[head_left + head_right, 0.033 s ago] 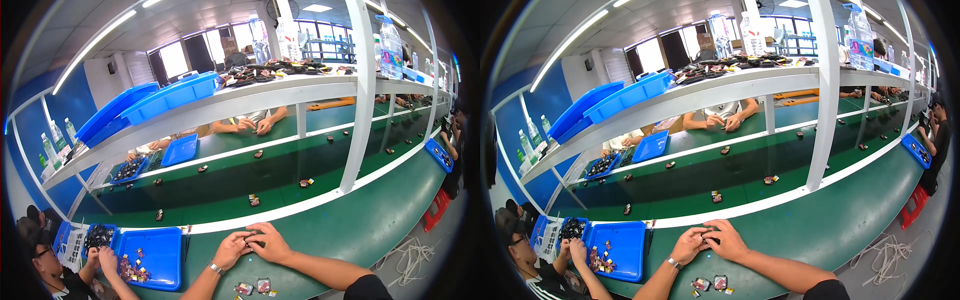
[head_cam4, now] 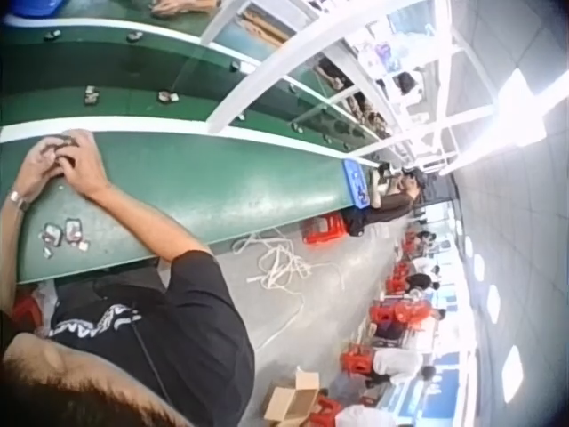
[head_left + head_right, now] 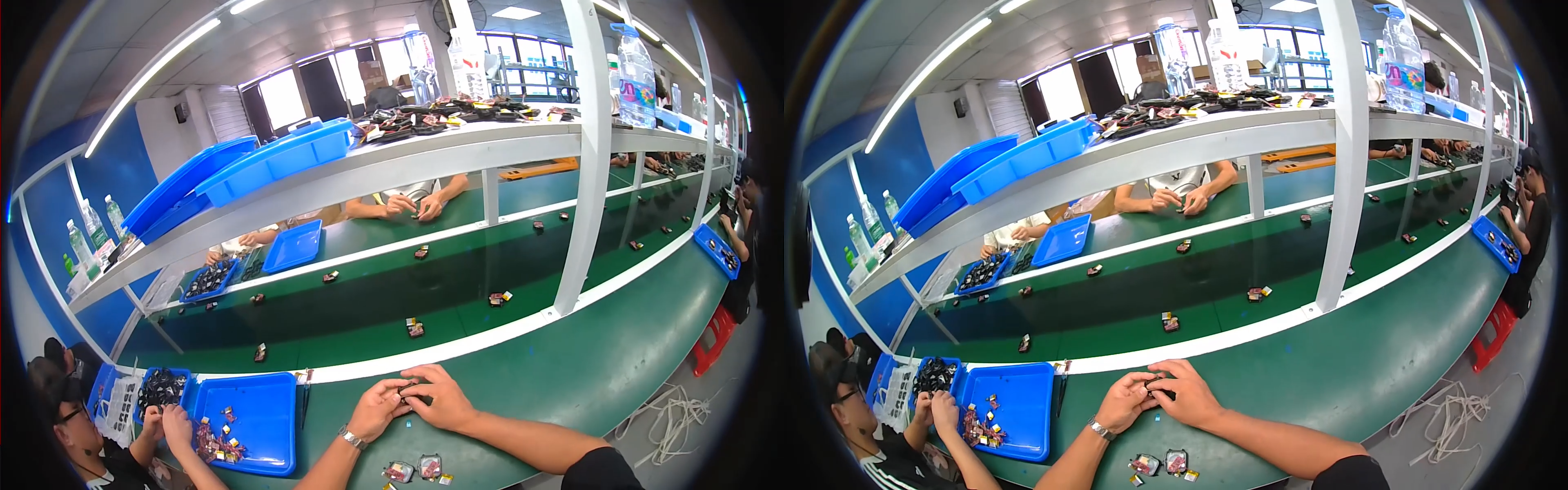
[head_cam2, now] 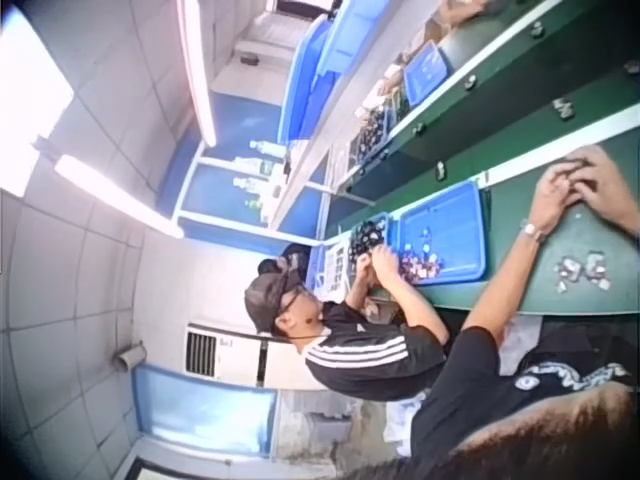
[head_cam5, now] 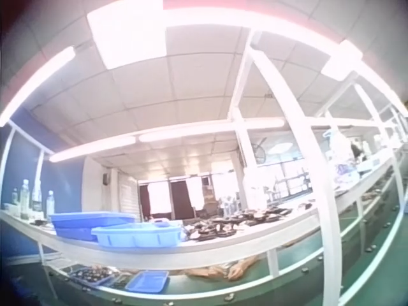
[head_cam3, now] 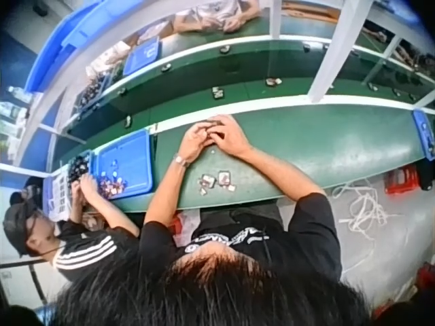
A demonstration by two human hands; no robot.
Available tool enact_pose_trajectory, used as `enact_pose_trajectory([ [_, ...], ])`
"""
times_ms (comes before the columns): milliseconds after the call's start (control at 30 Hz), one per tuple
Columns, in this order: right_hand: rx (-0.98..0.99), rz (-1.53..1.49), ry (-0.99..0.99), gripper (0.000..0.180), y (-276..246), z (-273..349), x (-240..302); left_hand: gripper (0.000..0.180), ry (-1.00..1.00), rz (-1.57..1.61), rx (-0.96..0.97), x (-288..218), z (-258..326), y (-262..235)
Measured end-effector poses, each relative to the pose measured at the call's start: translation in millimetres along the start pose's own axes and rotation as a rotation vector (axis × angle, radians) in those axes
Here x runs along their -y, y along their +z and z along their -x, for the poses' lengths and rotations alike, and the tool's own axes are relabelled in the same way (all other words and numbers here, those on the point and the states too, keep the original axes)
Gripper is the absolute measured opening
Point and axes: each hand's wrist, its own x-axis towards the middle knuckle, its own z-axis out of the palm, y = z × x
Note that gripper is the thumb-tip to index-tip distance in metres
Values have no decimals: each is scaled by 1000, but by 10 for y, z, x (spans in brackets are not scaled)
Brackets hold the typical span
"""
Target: Assembling small electronic or plastic components on a production line.
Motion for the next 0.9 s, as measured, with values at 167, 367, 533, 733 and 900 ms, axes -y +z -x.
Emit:
enact_pose_trajectory([
  [167, -32, 11, -12, 13, 19, 8, -10, 25, 23, 33, 14, 20, -15, -18],
  [367, -47, -11, -25, 17, 95, 21, 13, 26, 94, -12, -3, 73, -9, -42],
  [533, -50, 47, -59, 24, 116, 16, 30, 26, 107, 33, -49, 71, -27, -23],
  [733, -124, 168, -112, 20, 65, -18, 80, 29, 63, 57, -65, 38, -17, -10],
  [900, -142, 243, -192, 17, 44, -22, 53, 31, 40, 57, -68, 24, -24, 11],
])
